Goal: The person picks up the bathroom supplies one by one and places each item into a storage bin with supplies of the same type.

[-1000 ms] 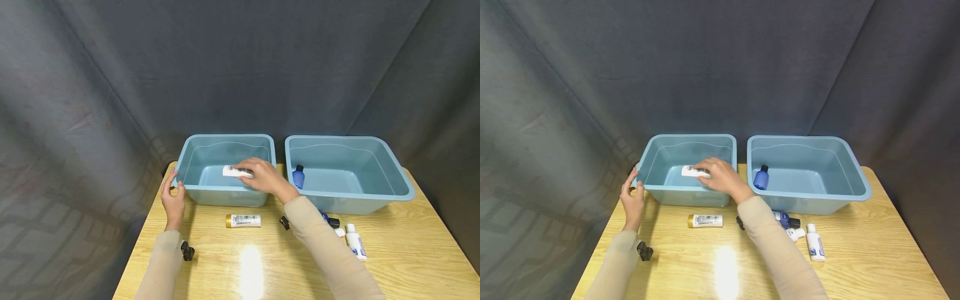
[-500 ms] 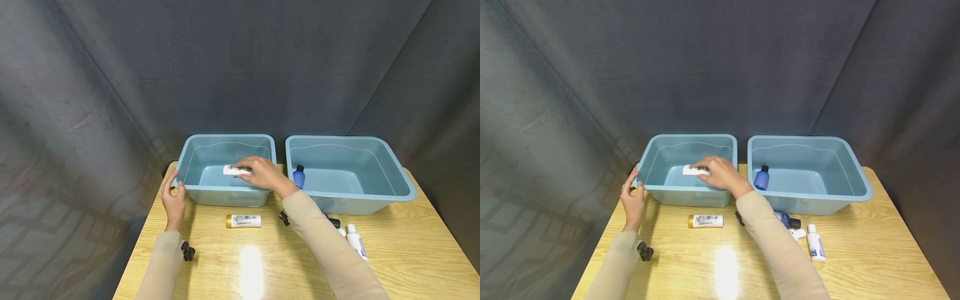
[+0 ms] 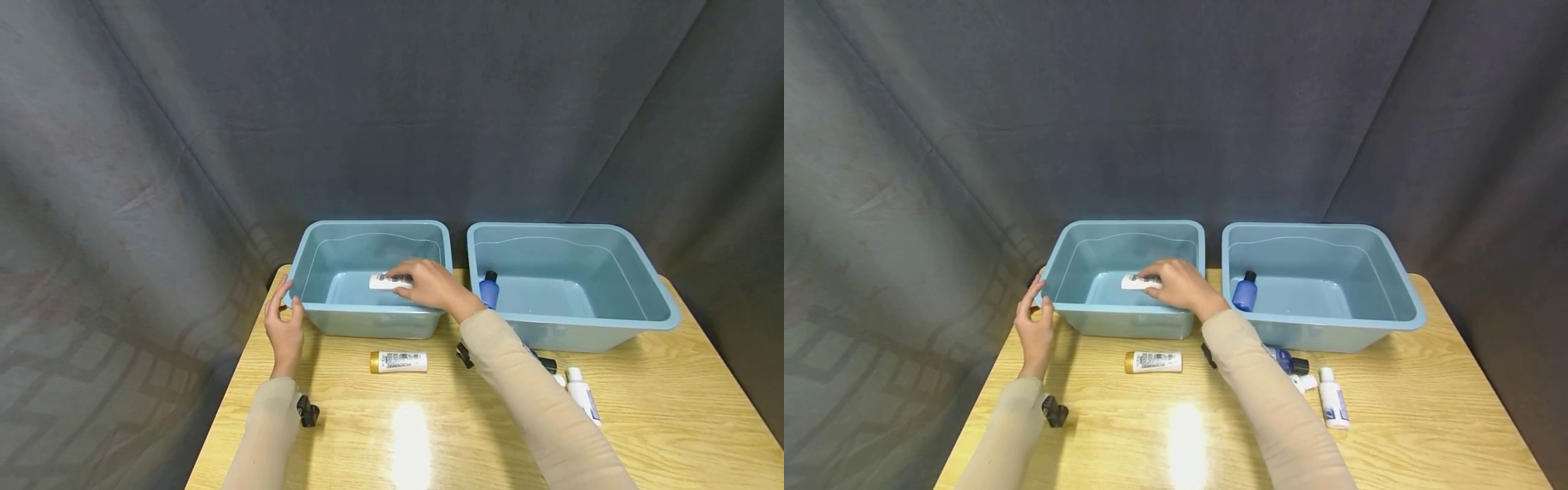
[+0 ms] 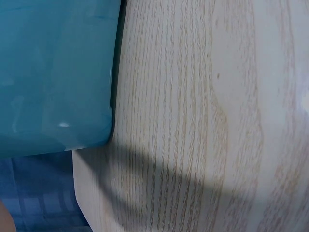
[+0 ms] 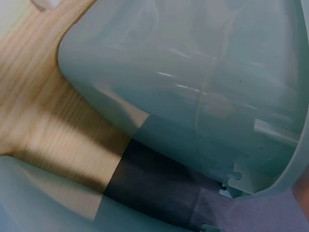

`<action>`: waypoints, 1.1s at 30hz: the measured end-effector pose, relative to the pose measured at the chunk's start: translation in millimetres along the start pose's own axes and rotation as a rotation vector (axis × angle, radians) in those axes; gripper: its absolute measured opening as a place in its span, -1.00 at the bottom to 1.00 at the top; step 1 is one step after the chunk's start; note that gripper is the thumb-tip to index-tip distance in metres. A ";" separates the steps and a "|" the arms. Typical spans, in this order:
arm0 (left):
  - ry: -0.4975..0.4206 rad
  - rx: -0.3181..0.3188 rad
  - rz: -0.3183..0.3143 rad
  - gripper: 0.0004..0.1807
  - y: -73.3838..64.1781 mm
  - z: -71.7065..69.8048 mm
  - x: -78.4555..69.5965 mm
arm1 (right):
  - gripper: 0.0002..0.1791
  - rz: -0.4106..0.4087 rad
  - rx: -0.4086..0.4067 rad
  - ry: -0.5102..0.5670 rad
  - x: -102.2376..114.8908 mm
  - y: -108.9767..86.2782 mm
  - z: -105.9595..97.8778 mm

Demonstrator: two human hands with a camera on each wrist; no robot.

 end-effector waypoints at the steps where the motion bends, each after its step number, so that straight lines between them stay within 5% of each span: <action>1: 0.001 0.000 -0.003 -0.63 -0.2 -0.1 0.3 | -0.63 0.006 0.003 -0.001 -1.2 0.2 1.0; 33: -0.007 0.003 -0.007 -0.63 0.3 2.7 0.6 | -0.66 0.074 0.076 -0.014 -16.7 2.6 13.6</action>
Point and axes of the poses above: each hand's wrist, its own y-axis towards the middle knuckle, its own z-axis out of the palm, x = y × z, the point moved 10 cm from there along y, towards the middle knuckle, and after that the axes turned 13 degrees about z, right-handed, at the moved point
